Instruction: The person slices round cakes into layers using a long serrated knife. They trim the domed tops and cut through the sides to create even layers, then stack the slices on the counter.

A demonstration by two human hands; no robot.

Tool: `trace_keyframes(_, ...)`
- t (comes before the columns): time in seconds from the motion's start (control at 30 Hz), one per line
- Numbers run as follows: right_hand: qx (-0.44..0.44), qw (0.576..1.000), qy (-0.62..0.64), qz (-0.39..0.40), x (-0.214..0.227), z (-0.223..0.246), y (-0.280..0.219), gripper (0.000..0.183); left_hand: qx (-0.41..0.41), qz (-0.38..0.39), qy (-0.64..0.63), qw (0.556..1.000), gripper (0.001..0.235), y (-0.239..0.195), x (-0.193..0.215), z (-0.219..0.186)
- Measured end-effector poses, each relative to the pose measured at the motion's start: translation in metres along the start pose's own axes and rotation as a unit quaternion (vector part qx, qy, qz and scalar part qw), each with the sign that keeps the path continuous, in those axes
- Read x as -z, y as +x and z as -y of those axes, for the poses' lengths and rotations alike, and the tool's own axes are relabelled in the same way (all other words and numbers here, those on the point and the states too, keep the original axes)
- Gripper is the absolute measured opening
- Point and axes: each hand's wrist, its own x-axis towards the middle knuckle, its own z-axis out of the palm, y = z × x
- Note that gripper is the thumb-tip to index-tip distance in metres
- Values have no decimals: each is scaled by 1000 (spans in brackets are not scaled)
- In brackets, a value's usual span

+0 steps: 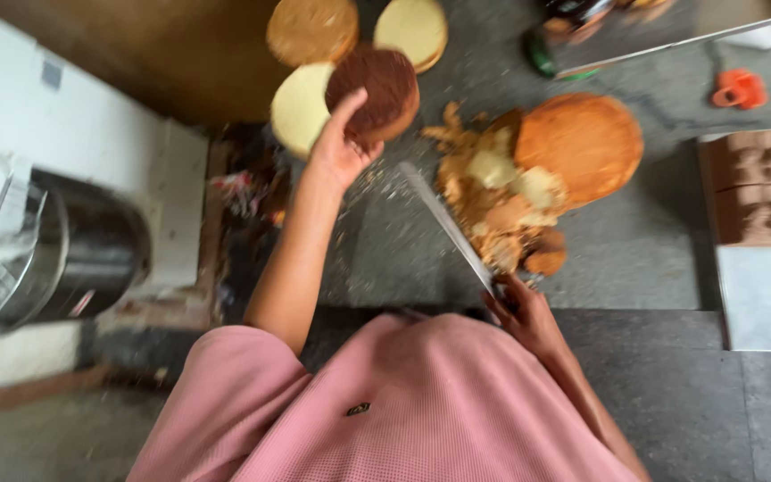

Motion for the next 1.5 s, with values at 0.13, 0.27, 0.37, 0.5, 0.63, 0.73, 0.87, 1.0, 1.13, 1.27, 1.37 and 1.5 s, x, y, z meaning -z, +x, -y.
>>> trace_keyframes(0.13,217,959,-176,40,-25,15,31,17,-52,39,-3,998,60,-83,26,-37)
trace_keyframes(0.27,457,867,-194,51,-68,42,68,17,-66,43,-32,996,58,-144,54,-46)
trace_keyframes(0.37,461,834,-266,148,-104,52,85,17,-73,-9,-1,997,62,-174,67,-42)
trace_keyframes(0.5,372,878,-294,75,-121,38,83,23,-81,-93,108,987,68,-198,77,-38)
trace_keyframes(0.63,210,933,-293,-19,-90,8,66,26,-168,-168,223,945,74,-195,75,-23)
trace_keyframes(0.73,149,938,-255,-182,-59,-7,46,14,-344,-168,350,855,76,-180,61,11)
trace_keyframes(0.87,180,951,-158,-195,-47,-1,22,14,-469,-113,604,634,73,-166,43,69)
trace_keyframes(1.0,91,979,-8,-180,-52,23,11,16,-412,31,728,547,77,-165,48,114)
trace_keyframes(1.13,78,974,19,-210,-45,40,1,25,-446,-1,584,678,58,-150,78,132)
trace_keyframes(1.27,72,984,22,-161,-35,34,9,29,-409,-75,522,745,73,-112,97,135)
trace_keyframes(1.37,68,993,-12,-98,-34,26,22,26,-369,-95,506,774,76,-101,97,144)
trace_keyframes(1.5,48,997,-26,-49,-35,15,20,33,-355,-132,493,783,74,-106,90,156)
